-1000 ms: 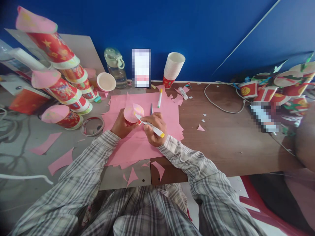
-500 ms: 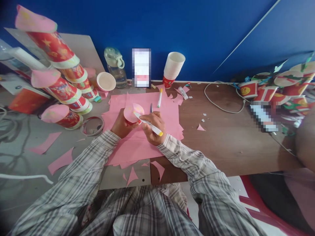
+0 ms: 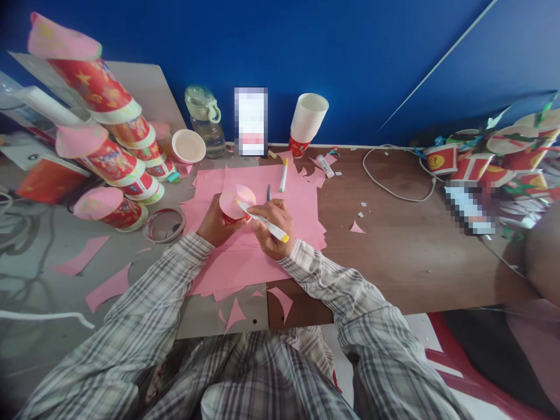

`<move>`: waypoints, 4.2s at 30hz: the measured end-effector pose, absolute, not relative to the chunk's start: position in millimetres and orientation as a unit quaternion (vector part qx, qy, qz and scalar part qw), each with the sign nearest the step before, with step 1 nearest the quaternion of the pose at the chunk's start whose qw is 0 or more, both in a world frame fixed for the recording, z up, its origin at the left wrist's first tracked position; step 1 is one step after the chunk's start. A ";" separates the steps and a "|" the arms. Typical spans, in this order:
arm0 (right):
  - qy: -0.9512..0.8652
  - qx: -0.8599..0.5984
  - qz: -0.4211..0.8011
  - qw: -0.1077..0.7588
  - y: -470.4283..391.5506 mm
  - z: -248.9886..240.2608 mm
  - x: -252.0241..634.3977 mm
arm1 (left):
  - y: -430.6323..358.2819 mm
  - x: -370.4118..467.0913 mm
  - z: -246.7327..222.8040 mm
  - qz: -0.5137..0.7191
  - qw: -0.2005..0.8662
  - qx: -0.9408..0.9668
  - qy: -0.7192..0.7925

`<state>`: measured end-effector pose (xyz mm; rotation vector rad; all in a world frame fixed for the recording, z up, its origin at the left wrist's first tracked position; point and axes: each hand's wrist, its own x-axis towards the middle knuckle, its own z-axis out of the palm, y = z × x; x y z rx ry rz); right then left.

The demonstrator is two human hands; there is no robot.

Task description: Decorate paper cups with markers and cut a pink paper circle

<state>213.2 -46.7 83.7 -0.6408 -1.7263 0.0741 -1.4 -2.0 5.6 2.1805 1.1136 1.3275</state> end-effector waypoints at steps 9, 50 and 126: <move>-0.751 -0.292 0.040 0.590 -46.1 79.1 213.5 | -2.7 0.4 5.1 0.467 0.188 0.763 0.405; -0.746 -0.307 0.053 0.589 -46.5 74.7 212.7 | -3.3 1.3 7.5 0.459 0.195 0.759 0.418; -0.750 -0.297 0.043 0.590 -50.0 80.1 213.2 | -2.4 0.4 5.4 0.467 0.195 0.756 0.415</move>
